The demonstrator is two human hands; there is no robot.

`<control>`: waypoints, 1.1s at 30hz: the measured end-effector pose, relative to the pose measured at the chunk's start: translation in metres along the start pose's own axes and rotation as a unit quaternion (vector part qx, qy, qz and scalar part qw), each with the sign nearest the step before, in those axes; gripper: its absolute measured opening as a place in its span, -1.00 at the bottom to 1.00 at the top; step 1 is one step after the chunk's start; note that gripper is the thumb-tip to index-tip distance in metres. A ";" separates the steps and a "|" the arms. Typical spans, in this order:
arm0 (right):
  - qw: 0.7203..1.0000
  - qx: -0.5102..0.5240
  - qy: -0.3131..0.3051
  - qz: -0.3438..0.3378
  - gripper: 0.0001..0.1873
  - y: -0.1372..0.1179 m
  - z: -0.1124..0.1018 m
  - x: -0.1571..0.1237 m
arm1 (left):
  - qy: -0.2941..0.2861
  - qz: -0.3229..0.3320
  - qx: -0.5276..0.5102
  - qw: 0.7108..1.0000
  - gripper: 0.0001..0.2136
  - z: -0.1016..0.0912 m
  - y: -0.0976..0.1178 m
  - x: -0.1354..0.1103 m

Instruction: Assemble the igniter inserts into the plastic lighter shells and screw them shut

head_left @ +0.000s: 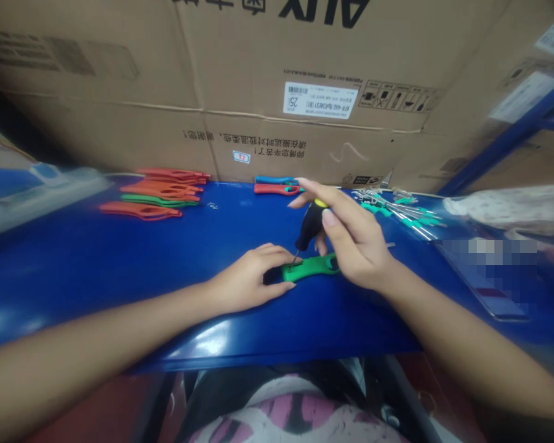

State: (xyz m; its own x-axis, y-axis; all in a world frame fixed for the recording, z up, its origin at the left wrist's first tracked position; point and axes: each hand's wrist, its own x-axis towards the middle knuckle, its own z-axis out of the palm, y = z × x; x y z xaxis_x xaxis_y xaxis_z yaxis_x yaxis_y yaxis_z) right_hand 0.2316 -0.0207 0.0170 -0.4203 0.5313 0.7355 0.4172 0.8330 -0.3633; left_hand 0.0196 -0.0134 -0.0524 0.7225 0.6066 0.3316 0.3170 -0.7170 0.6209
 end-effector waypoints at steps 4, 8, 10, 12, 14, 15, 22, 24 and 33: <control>0.999 -0.001 0.030 -0.021 -0.72 -0.003 0.000 0.000 | 0.000 0.000 0.007 1.000 -0.66 -0.001 0.000 0.000; 0.995 -0.054 0.044 -0.075 -0.70 -0.007 -0.002 0.001 | 0.005 0.002 0.009 1.000 -0.68 -0.001 0.001 0.000; 0.999 -0.010 -0.009 -0.036 -0.62 -0.008 -0.002 0.002 | 0.002 0.003 0.009 1.000 -0.67 -0.001 0.001 0.000; 0.999 0.021 -0.032 -0.014 -0.65 -0.009 -0.002 0.002 | 0.002 0.005 0.010 1.000 -0.69 -0.001 0.000 0.000; 0.999 -0.002 0.002 -0.036 -0.73 -0.008 -0.002 0.001 | 0.008 0.009 0.012 1.000 -0.70 0.000 -0.001 0.000; 0.998 -0.020 0.023 -0.051 -0.74 -0.007 -0.002 0.001 | 0.009 0.010 0.013 1.000 -0.70 0.000 -0.001 -0.001; 0.986 0.129 -0.044 0.092 -0.65 -0.006 -0.006 0.005 | -0.003 -0.001 0.003 1.000 -0.64 0.000 -0.001 -0.001; 0.992 0.108 -0.024 0.055 -0.75 -0.003 -0.007 0.007 | 0.002 0.004 0.003 1.000 -0.64 0.000 -0.001 0.000; 0.984 0.154 -0.028 0.085 -0.67 0.000 -0.001 0.006 | 0.002 0.007 0.006 1.000 -0.65 0.000 -0.001 0.000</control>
State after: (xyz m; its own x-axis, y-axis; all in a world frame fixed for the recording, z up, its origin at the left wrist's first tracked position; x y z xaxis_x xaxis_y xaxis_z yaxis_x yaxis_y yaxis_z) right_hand 0.2301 -0.0181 0.0218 -0.4130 0.6668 0.6203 0.2247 0.7347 -0.6401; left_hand 0.0192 -0.0128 -0.0530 0.7242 0.5983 0.3430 0.3144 -0.7291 0.6079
